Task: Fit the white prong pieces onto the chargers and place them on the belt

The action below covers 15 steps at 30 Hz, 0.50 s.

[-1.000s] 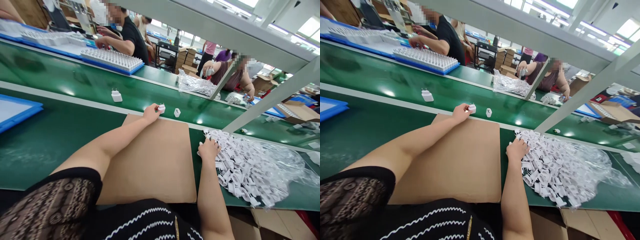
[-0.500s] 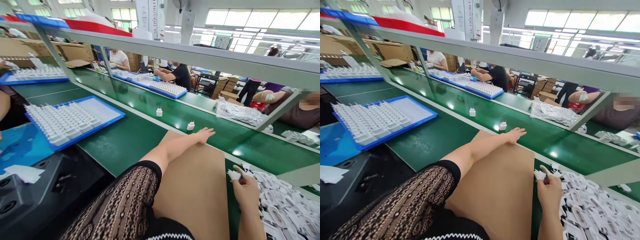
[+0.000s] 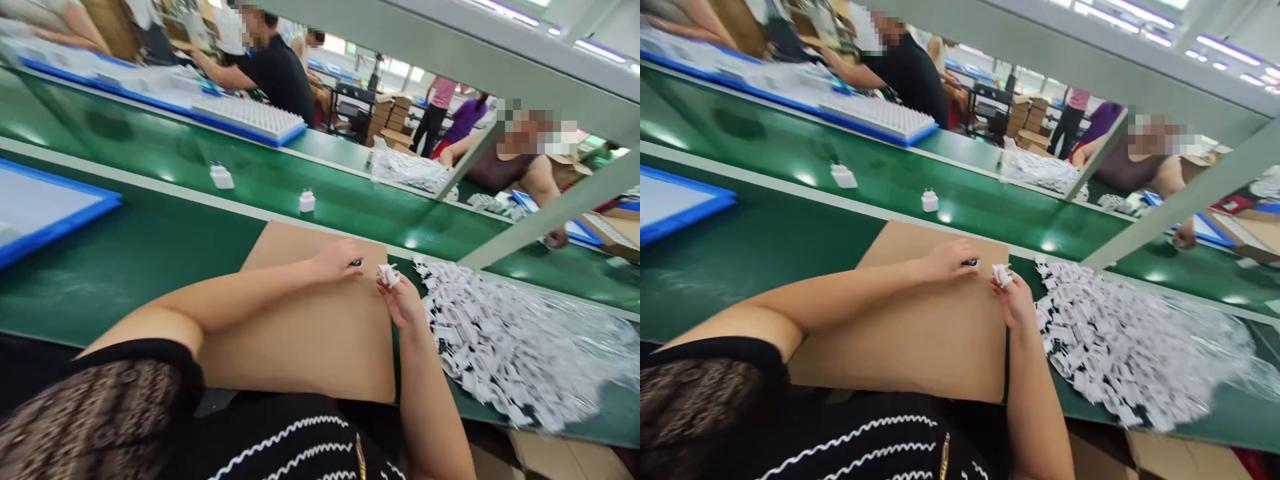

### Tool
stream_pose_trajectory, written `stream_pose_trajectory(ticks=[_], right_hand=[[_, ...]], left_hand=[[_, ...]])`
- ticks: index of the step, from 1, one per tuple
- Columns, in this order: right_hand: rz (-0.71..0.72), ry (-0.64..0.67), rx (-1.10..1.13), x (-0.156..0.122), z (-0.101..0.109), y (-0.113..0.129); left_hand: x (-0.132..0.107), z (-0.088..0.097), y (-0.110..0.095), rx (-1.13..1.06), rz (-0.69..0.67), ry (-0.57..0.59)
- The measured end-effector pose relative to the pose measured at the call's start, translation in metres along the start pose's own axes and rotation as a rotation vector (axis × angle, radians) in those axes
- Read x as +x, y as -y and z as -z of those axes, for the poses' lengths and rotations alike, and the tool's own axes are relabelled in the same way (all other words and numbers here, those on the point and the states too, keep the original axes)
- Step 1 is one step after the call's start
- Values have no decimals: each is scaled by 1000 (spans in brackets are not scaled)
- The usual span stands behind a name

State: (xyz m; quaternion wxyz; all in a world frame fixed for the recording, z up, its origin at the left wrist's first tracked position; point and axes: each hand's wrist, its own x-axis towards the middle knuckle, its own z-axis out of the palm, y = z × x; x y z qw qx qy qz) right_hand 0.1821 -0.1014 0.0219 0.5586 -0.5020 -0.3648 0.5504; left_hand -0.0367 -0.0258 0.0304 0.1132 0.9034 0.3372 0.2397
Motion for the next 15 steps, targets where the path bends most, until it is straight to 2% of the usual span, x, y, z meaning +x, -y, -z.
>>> stream_pose_trajectory(ticks=[2,5,8,11,15], right_hand=[[-44,34,14,-2,-2,-2],[-17,24,-31,-7,-5,-4],[62,-11,-99,-12,-11,-7],[208,-33,-245,-18,-17,-8],[384,25,-470,-30,-23,-9]], left_hand=[[-24,-13,-15,-75,-37,-10],[-46,-24,-29,-203,22,-43],[-54,-30,-30,-384,111,-78],[-57,-36,-25,-520,158,-86],[-59,-41,-23,-581,178,-138]])
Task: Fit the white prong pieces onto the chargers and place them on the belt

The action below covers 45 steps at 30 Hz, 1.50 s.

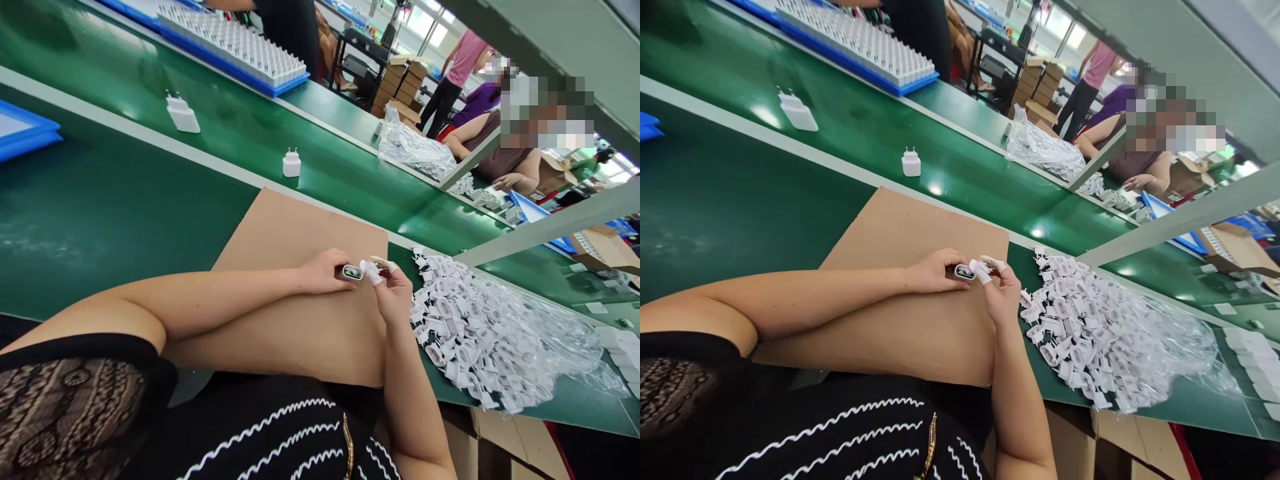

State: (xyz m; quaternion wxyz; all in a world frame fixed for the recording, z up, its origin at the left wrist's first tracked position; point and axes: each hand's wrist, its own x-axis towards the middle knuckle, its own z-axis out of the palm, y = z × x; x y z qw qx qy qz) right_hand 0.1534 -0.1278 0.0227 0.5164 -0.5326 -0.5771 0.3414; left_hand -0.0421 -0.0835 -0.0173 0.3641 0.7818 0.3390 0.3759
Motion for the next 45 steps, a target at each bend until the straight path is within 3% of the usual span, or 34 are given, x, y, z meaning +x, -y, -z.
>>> stream_pose_trajectory(ticks=[8,18,23,27,30,33,36,40,45], right_hand=[[382,146,-518,-9,-5,4],[464,159,-886,0,-9,17],[364,111,-787,-7,-11,5],[291,75,-605,2,1,-8],[259,-133,-695,20,24,-20],[76,-293,-920,34,48,-34],[-84,-266,-1041,35,59,-42],[-198,-199,-1231,30,57,-31],[-227,-157,-1310,24,57,-10]], left_hand=[[1,2,-7,-63,22,3],[1,5,-7,-74,40,-1],[-2,2,-9,-53,64,-3],[3,2,-9,-143,209,47],[23,12,-3,-170,293,24],[59,31,12,-63,301,-79],[102,51,32,161,354,-181],[145,70,54,359,448,-268],[153,77,51,433,514,-319]])
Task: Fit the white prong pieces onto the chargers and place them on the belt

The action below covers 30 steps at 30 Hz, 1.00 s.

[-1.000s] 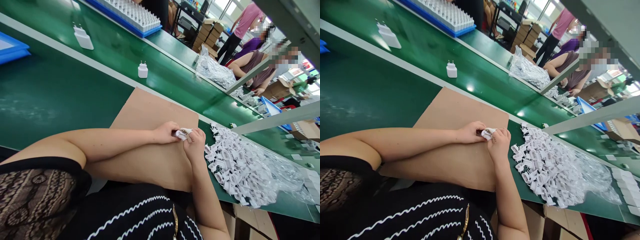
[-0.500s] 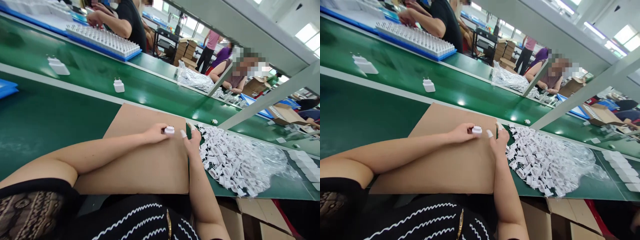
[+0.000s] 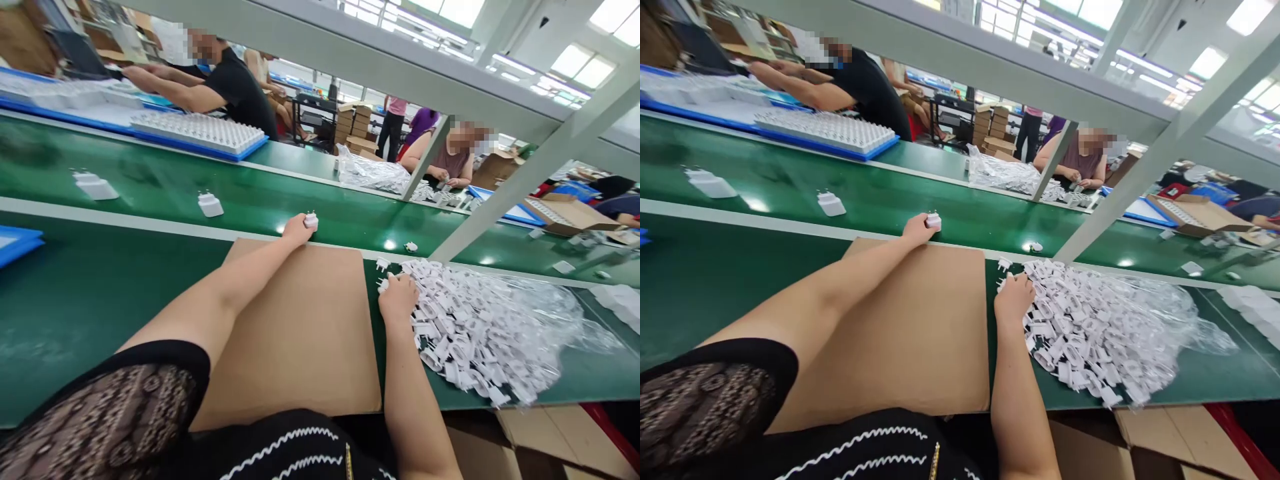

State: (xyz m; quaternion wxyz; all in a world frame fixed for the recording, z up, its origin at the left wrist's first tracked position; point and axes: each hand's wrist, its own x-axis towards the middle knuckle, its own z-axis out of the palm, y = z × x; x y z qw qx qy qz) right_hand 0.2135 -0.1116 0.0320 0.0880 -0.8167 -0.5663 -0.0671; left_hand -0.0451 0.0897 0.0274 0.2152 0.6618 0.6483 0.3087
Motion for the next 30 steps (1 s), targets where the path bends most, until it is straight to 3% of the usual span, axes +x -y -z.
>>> stream_pose_trajectory(ticks=[4,7,8,10,12,14,16,19,24,30], right_hand=[[86,-26,43,0,-6,-12],[132,-93,31,11,-23,-18],[128,-112,25,15,-28,-20],[139,-121,30,23,-36,-22],[178,-133,70,28,-41,-23],[226,-164,143,32,-43,-24],[235,-174,250,34,-44,-23],[149,-77,443,34,-44,-16],[48,86,603,20,-32,6],[114,57,732,7,-31,17]], left_hand=[[-20,8,-8,64,51,-100],[-23,5,-17,116,84,-263],[-23,2,-20,102,24,-344],[-29,-6,-29,54,-194,-399],[-45,-16,-37,0,-421,-307],[-68,-25,-42,-41,-549,-137],[-89,-33,-39,-60,-586,25],[-105,-42,-28,-31,-554,179],[-103,-48,-16,60,-531,263],[-101,-46,-18,142,-609,289]])
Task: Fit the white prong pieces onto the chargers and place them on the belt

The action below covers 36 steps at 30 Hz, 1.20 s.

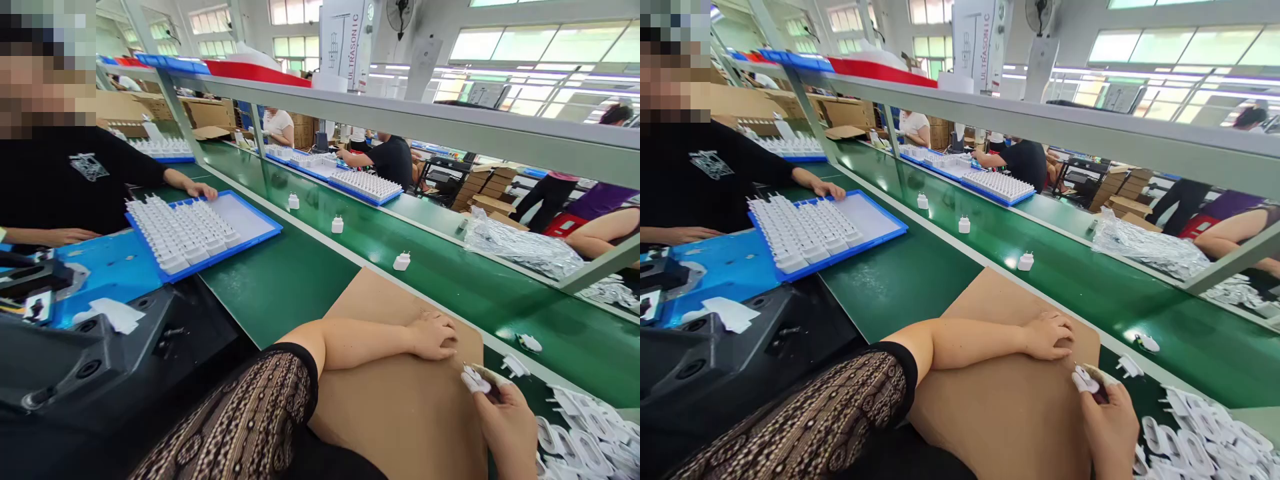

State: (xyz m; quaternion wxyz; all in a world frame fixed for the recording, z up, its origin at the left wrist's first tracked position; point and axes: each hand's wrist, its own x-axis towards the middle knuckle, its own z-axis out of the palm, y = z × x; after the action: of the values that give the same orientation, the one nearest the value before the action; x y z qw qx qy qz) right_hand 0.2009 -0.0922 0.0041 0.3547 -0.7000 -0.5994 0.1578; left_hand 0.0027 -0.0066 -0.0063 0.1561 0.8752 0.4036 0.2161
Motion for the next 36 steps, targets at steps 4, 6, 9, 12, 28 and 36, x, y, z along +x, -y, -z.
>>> stream_pose_trajectory(ticks=[4,6,9,12,28,36], right_hand=[[18,34,34,-3,-7,-6],[-21,55,35,-5,-8,-6],[-47,69,42,-8,-8,0],[-35,82,90,-10,-8,5],[40,216,127,-13,-15,6],[110,222,150,-9,-19,-5]], left_hand=[[0,-2,1,-3,-7,-10],[1,-2,2,-1,-8,-14],[0,-2,1,15,-8,-19],[0,-2,1,28,-20,-11],[2,-8,3,132,-93,-20],[1,-6,0,136,-61,-1]])
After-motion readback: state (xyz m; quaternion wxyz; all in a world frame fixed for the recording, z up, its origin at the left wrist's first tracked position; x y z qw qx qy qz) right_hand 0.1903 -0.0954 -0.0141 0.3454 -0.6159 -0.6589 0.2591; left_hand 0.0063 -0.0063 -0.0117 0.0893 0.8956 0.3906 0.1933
